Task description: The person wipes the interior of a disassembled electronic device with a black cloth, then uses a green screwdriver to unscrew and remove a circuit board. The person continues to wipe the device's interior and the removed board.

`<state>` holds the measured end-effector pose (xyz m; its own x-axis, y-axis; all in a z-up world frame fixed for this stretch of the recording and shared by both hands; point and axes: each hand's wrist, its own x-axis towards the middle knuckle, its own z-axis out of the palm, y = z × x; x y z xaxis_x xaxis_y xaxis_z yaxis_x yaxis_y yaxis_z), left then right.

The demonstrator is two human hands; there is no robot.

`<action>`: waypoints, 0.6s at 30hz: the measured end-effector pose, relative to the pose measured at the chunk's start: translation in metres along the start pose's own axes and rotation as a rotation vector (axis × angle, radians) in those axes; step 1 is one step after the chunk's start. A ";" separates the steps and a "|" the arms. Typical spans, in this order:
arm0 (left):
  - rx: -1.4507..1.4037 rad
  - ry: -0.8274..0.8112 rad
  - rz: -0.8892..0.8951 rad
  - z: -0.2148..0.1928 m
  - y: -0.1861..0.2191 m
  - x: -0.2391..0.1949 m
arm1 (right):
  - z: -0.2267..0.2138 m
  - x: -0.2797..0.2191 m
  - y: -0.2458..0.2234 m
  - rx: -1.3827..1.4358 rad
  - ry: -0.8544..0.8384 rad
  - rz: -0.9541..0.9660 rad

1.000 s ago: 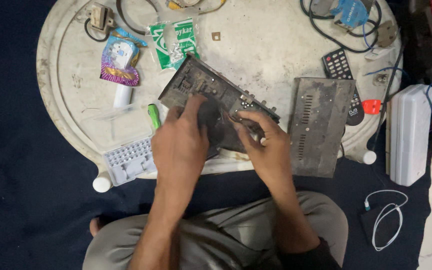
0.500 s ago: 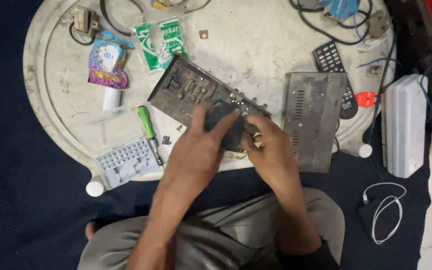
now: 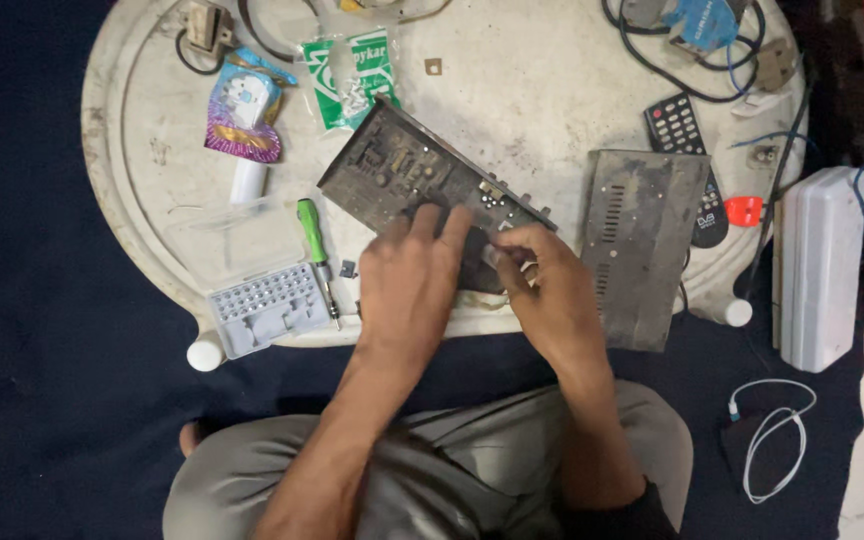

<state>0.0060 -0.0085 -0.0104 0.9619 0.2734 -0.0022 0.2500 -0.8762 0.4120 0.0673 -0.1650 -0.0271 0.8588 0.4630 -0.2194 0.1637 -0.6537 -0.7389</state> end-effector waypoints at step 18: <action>-0.489 0.168 -0.220 0.008 -0.008 -0.002 | 0.011 0.002 -0.004 -0.072 0.090 -0.078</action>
<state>0.0030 -0.0053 -0.0214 0.8521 0.5233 -0.0069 0.3235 -0.5163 0.7930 0.0626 -0.1549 -0.0316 0.8815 0.4609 -0.1025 0.2636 -0.6606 -0.7029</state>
